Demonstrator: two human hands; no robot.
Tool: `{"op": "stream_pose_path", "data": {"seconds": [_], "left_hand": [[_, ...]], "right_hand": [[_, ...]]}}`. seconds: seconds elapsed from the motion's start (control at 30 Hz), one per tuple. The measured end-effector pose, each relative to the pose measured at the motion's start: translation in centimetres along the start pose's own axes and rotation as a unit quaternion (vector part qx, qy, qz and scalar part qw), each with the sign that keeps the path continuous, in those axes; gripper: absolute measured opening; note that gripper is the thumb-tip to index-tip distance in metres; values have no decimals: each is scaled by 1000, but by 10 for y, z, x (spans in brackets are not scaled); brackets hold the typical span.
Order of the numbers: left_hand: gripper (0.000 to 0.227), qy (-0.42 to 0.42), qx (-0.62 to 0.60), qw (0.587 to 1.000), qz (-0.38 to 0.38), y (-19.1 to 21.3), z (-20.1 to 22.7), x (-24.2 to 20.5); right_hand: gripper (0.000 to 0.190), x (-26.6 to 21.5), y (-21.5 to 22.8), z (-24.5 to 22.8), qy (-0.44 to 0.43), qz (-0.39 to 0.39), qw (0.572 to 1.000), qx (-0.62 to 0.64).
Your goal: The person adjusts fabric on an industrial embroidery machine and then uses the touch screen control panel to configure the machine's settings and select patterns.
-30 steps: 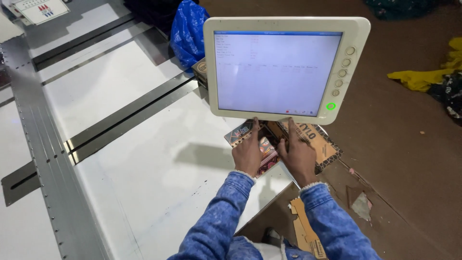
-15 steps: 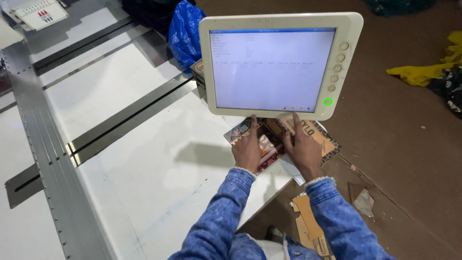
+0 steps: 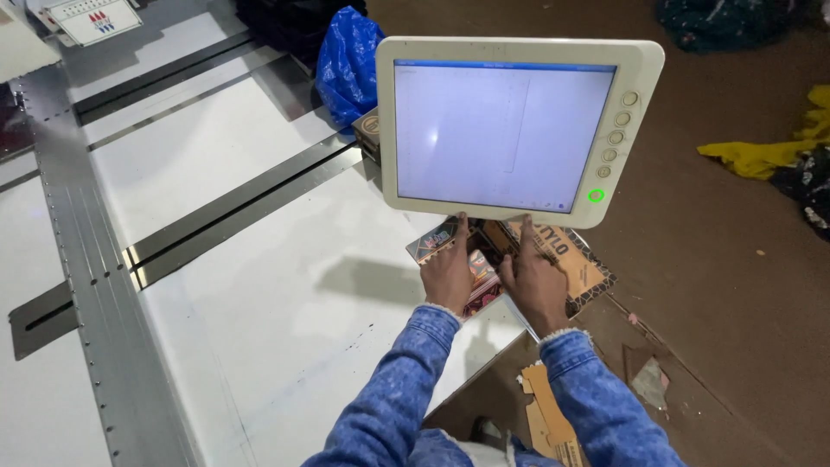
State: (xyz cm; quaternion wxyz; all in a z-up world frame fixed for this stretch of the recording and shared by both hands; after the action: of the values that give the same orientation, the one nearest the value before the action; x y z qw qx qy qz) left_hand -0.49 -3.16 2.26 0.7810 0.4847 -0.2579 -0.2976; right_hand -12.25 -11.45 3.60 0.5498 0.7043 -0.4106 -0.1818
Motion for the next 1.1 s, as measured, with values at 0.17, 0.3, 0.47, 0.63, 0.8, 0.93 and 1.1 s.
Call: {"op": "stream_pose_path", "data": {"seconds": [0.17,0.3,0.47,0.63,0.8,0.93,1.1], "left_hand": [[88,-1,-8,1000,-3,0,1,-1],[84,8,-29,1000,1,-2,1,1],[86,13,-22,1000,3,-6,1,2],[86,12,-21,1000,5,-14,-2,3],[87,6,-22,1000,20,-15,-3,6],[89,2,-1,1000,23,-19,-4,8],[90,1,-7,999,35,-26,-6,6]], "right_hand": [[70,14,-3,-10,38,22,999,-15],[74,31,-3,-18,66,58,996,-29],[75,35,-7,-16,67,54,995,-39],[80,32,-7,-19,59,28,997,-38],[73,31,-19,-9,57,43,997,-37],[70,33,-29,-3,46,43,997,-44],[61,47,-3,-14,20,69,997,4]]}}
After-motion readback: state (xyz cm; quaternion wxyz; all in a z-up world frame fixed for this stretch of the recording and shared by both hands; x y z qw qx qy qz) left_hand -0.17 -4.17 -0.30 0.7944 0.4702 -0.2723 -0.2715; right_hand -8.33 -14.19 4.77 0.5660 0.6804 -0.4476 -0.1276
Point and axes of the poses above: each hand's wrist, its own x-axis towards the middle knuckle, its own y-axis out of the back of the hand, z = x × y, the point moved 2 cm from there along x, towards the middle knuckle, and after that the axes turned 11 degrees about z, right-handed, at the moved point
